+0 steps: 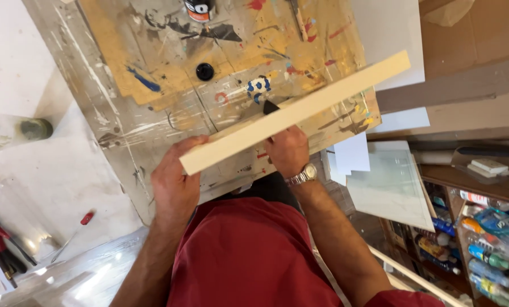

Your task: Assembling wooden frames and applying a dark finish using a foam brush

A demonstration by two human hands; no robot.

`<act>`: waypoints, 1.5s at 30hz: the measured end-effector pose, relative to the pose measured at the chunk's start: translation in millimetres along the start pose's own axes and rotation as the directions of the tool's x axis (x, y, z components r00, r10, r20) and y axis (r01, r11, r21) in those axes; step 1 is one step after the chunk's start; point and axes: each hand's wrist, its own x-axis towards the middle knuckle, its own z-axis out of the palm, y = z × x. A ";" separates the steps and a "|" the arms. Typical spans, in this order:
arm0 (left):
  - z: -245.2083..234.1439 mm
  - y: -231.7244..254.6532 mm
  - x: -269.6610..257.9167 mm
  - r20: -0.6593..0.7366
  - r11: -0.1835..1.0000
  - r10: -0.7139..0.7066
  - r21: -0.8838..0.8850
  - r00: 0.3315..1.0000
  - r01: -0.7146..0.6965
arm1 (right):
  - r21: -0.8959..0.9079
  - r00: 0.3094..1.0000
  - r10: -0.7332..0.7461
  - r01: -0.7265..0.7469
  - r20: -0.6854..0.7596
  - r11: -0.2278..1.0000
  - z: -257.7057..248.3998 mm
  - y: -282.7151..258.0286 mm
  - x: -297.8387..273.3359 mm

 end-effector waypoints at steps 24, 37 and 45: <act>-0.9 1.8 -5.2 -0.007 1.000 -0.029 -0.011 1.000 0.029 | 0.262 0.833 0.546 -0.547 0.083 0.795 -14.9 53.6 -9.8; -2.2 -3.1 0.4 -0.005 1.000 -0.002 0.026 1.000 0.002 | 0.289 0.926 0.364 -0.378 0.105 0.880 -17.1 13.1 25.7; -2.1 -21.4 0.4 -0.030 0.998 0.023 0.064 0.999 -0.021 | 0.803 0.939 0.284 -0.318 0.194 0.504 14.8 -18.9 101.6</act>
